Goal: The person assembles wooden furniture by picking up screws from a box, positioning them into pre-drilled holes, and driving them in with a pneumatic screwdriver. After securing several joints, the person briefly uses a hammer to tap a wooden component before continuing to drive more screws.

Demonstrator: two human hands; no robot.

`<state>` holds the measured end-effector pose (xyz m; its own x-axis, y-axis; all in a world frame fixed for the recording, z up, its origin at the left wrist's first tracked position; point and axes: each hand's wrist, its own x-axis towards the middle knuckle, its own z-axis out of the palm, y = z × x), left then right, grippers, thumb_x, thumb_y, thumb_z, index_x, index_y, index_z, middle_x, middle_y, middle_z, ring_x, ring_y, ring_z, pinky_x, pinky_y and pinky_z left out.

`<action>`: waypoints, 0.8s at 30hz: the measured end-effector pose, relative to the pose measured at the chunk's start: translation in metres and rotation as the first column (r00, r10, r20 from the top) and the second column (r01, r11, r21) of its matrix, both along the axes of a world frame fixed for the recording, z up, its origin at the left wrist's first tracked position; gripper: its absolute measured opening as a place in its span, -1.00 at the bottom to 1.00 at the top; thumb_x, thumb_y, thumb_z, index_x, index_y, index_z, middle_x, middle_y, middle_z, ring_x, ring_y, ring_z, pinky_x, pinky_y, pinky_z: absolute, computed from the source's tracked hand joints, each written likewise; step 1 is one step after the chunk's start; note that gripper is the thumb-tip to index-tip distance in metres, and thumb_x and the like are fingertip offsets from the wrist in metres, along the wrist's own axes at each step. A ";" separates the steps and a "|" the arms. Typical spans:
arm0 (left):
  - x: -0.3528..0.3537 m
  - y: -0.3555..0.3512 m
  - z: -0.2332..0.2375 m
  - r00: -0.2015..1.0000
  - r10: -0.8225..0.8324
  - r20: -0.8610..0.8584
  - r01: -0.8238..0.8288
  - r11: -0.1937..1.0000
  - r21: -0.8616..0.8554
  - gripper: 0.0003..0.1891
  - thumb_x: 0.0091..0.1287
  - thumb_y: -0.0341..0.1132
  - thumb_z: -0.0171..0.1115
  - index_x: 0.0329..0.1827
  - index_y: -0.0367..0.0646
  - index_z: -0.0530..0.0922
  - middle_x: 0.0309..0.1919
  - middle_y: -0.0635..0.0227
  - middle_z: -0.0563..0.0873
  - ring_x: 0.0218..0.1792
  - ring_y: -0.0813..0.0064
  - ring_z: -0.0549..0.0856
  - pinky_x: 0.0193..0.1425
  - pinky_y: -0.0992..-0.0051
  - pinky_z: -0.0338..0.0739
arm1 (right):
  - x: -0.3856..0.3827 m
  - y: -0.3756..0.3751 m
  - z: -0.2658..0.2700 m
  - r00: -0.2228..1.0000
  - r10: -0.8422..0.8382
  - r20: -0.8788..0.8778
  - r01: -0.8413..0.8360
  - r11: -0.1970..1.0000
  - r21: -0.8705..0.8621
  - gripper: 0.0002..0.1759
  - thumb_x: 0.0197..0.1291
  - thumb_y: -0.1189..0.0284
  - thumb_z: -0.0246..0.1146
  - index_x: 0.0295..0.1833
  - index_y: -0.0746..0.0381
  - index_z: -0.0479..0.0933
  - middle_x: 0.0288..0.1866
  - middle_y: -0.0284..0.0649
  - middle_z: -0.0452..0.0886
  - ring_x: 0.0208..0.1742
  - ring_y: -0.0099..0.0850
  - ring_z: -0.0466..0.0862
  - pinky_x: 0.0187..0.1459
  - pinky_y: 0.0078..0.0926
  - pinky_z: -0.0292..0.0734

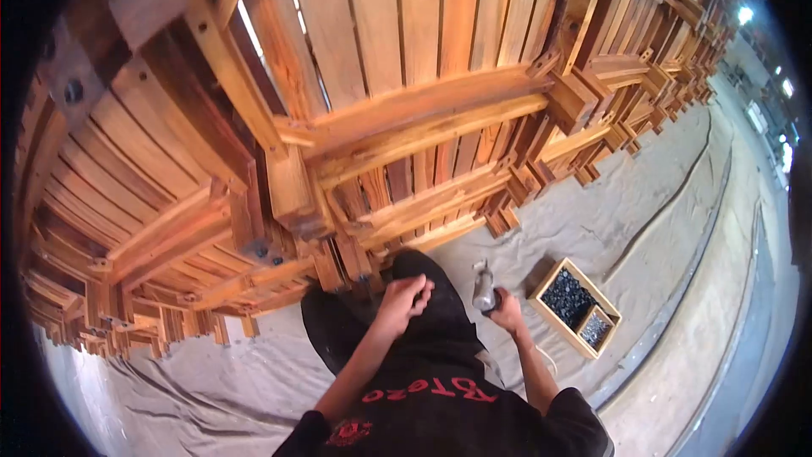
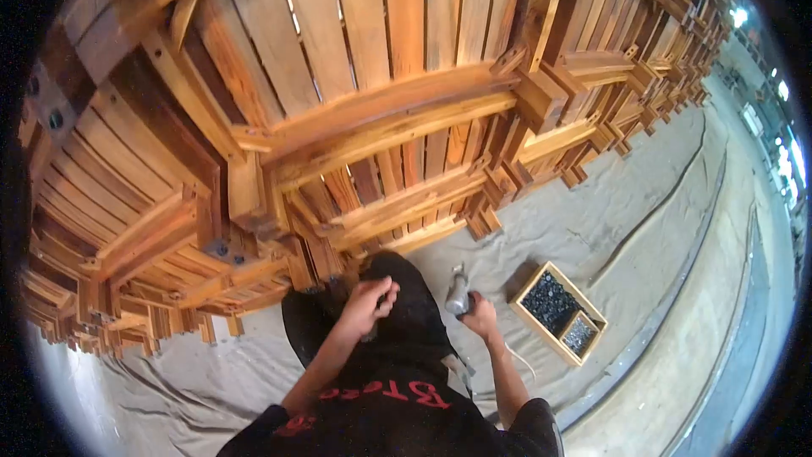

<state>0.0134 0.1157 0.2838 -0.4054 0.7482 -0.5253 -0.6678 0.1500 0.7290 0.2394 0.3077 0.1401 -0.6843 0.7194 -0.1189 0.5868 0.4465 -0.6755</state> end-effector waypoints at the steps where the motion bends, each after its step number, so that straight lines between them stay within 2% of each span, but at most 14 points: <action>1: -0.002 0.007 0.008 1.000 0.011 0.008 -0.011 1.000 0.020 -0.70 0.40 -0.14 0.17 -0.25 -0.26 0.60 -0.52 0.45 0.56 -0.60 0.70 0.46 -0.64 0.75 0.18 | -0.003 -0.005 0.039 0.998 0.030 -0.055 -0.030 1.000 0.005 -0.34 -0.29 0.29 0.51 0.05 0.22 0.52 -0.16 0.02 0.67 -0.08 -0.04 0.68 -0.08 -0.22 0.59; 3: -0.010 0.025 0.014 1.000 0.008 0.012 -0.009 0.997 0.080 -0.73 0.39 -0.17 0.17 -0.29 -0.24 0.59 -0.52 0.43 0.57 -0.60 0.70 0.48 -0.68 0.73 0.17 | -0.013 -0.018 0.117 0.976 0.079 -0.201 -0.077 0.997 0.016 -0.39 -0.26 0.35 0.53 0.00 0.26 0.53 -0.21 -0.04 0.68 -0.18 -0.18 0.69 -0.13 -0.31 0.57; 4: -0.006 0.039 0.033 0.990 0.143 -0.005 -0.143 0.989 0.025 -0.73 0.39 -0.17 0.18 -0.35 -0.20 0.56 -0.52 0.43 0.57 -0.61 0.70 0.48 -0.69 0.72 0.18 | -0.017 -0.026 0.148 0.953 0.095 -0.289 -0.094 0.995 0.018 -0.44 -0.22 0.37 0.53 -0.03 0.28 0.54 -0.27 -0.09 0.68 -0.23 -0.32 0.70 -0.14 -0.40 0.55; 7: -0.017 0.062 0.061 0.983 0.148 -0.106 -0.124 0.971 0.206 -0.79 0.36 -0.23 0.16 -0.39 -0.13 0.52 -0.63 0.49 0.48 -0.73 0.73 0.36 -0.72 0.70 0.06 | -0.027 -0.049 0.207 0.827 0.229 -0.513 -0.150 0.970 0.192 -0.45 -0.14 0.41 0.50 0.04 0.30 0.55 -0.21 -0.13 0.69 -0.23 -0.31 0.70 -0.12 -0.42 0.56; 9: -0.023 0.069 0.095 0.966 0.105 -0.235 -0.040 0.963 0.265 -0.81 0.35 -0.26 0.17 -0.40 -0.15 0.53 -0.66 0.52 0.42 -0.72 0.73 0.33 -0.72 0.67 0.08 | -0.034 -0.062 0.217 0.776 0.228 -0.588 -0.067 0.957 0.282 -0.45 -0.12 0.43 0.49 0.05 0.34 0.54 -0.15 -0.13 0.69 -0.19 -0.30 0.71 -0.07 -0.43 0.57; 11: -0.029 0.069 0.118 0.955 0.155 -0.253 -0.073 0.950 0.305 -0.85 0.34 -0.32 0.17 -0.37 -0.18 0.52 -0.61 0.54 0.43 -0.68 0.77 0.34 -0.66 0.71 0.12 | -0.046 -0.075 0.223 0.566 0.139 -0.812 -0.163 0.985 0.055 -0.42 -0.13 0.38 0.50 0.06 0.35 0.54 -0.12 -0.11 0.70 -0.16 -0.28 0.72 -0.05 -0.41 0.58; 12: -0.037 0.066 0.133 0.981 0.024 -0.193 0.051 0.926 0.373 -0.82 0.40 -0.26 0.15 -0.29 -0.20 0.51 -0.58 0.54 0.42 -0.67 0.77 0.32 -0.63 0.72 0.14 | -0.044 -0.075 0.223 0.491 0.186 -0.851 -0.196 0.976 0.100 -0.42 -0.13 0.37 0.48 0.06 0.35 0.54 -0.10 -0.09 0.69 -0.12 -0.24 0.72 -0.05 -0.38 0.58; 13: -0.038 0.060 0.139 0.973 0.052 -0.226 0.033 0.934 0.355 -0.79 0.43 -0.23 0.14 -0.26 -0.21 0.51 -0.57 0.53 0.41 -0.67 0.77 0.31 -0.63 0.72 0.15 | -0.048 -0.078 0.213 0.490 0.223 -0.843 -0.169 0.973 0.159 -0.40 -0.14 0.32 0.45 0.06 0.33 0.53 -0.13 -0.04 0.66 -0.12 -0.12 0.70 -0.09 -0.33 0.58; 14: -0.038 0.056 0.143 0.960 0.095 -0.262 0.004 0.935 0.354 -0.77 0.45 -0.20 0.12 -0.23 -0.21 0.50 -0.57 0.53 0.40 -0.68 0.76 0.30 -0.63 0.72 0.16 | -0.051 -0.086 0.212 0.582 0.200 -0.788 -0.111 0.980 0.167 -0.34 -0.30 0.21 0.40 -0.01 0.34 0.53 -0.16 0.03 0.62 -0.12 0.04 0.63 -0.15 -0.23 0.55; 15: -0.040 0.052 0.140 0.945 0.104 -0.309 0.000 0.948 0.319 -0.76 0.46 -0.19 0.12 -0.22 -0.21 0.50 -0.56 0.52 0.41 -0.68 0.76 0.30 -0.64 0.73 0.16 | -0.050 -0.094 0.213 0.595 0.183 -0.783 -0.058 0.981 0.184 -0.41 -0.37 0.27 0.38 -0.10 0.31 0.52 -0.25 0.00 0.58 -0.17 0.08 0.59 -0.24 -0.16 0.51; 16: -0.043 0.048 0.135 0.924 0.120 -0.362 -0.013 0.958 0.286 -0.75 0.47 -0.18 0.11 -0.22 -0.21 0.50 -0.56 0.52 0.42 -0.69 0.77 0.30 -0.65 0.73 0.16 | -0.050 -0.098 0.213 0.511 0.208 -0.834 -0.013 0.972 0.235 -0.51 -0.21 0.28 0.39 -0.14 0.32 0.49 -0.32 -0.03 0.54 -0.24 0.04 0.60 -0.29 -0.17 0.50; 18: -0.041 0.043 0.133 0.905 0.078 -0.418 0.008 0.980 0.201 -0.77 0.46 -0.20 0.14 -0.23 -0.21 0.50 -0.57 0.52 0.42 -0.68 0.77 0.31 -0.66 0.74 0.15 | -0.043 -0.103 0.208 0.635 0.171 -0.753 -0.084 0.985 0.153 -0.50 -0.21 0.26 0.39 -0.14 0.30 0.49 -0.31 -0.09 0.55 -0.24 0.00 0.60 -0.34 -0.18 0.48; 21: -0.034 0.039 0.144 0.900 0.012 -0.435 0.060 0.987 0.151 -0.76 0.45 -0.19 0.16 -0.24 -0.20 0.51 -0.58 0.53 0.42 -0.69 0.78 0.31 -0.68 0.74 0.14 | -0.043 -0.108 0.206 0.594 0.129 -0.794 -0.006 0.988 0.156 -0.52 -0.21 0.26 0.39 -0.16 0.29 0.50 -0.30 -0.12 0.56 -0.27 -0.02 0.60 -0.38 -0.19 0.47; 24: -0.021 0.042 0.150 0.878 0.075 -0.473 -0.017 0.992 0.127 -0.75 0.44 -0.17 0.17 -0.26 -0.19 0.52 -0.61 0.55 0.41 -0.70 0.80 0.30 -0.69 0.75 0.12 | -0.038 -0.107 0.208 0.599 0.096 -0.795 0.010 0.992 0.127 -0.52 -0.20 0.26 0.39 -0.15 0.29 0.51 -0.28 -0.13 0.57 -0.28 -0.02 0.60 -0.41 -0.19 0.47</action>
<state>-0.0074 0.1576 0.4333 -0.6200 0.7657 -0.1713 -0.2394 0.0233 0.9706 0.2011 0.2008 0.3483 -0.4981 0.6579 0.5649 -0.1849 0.5558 -0.8105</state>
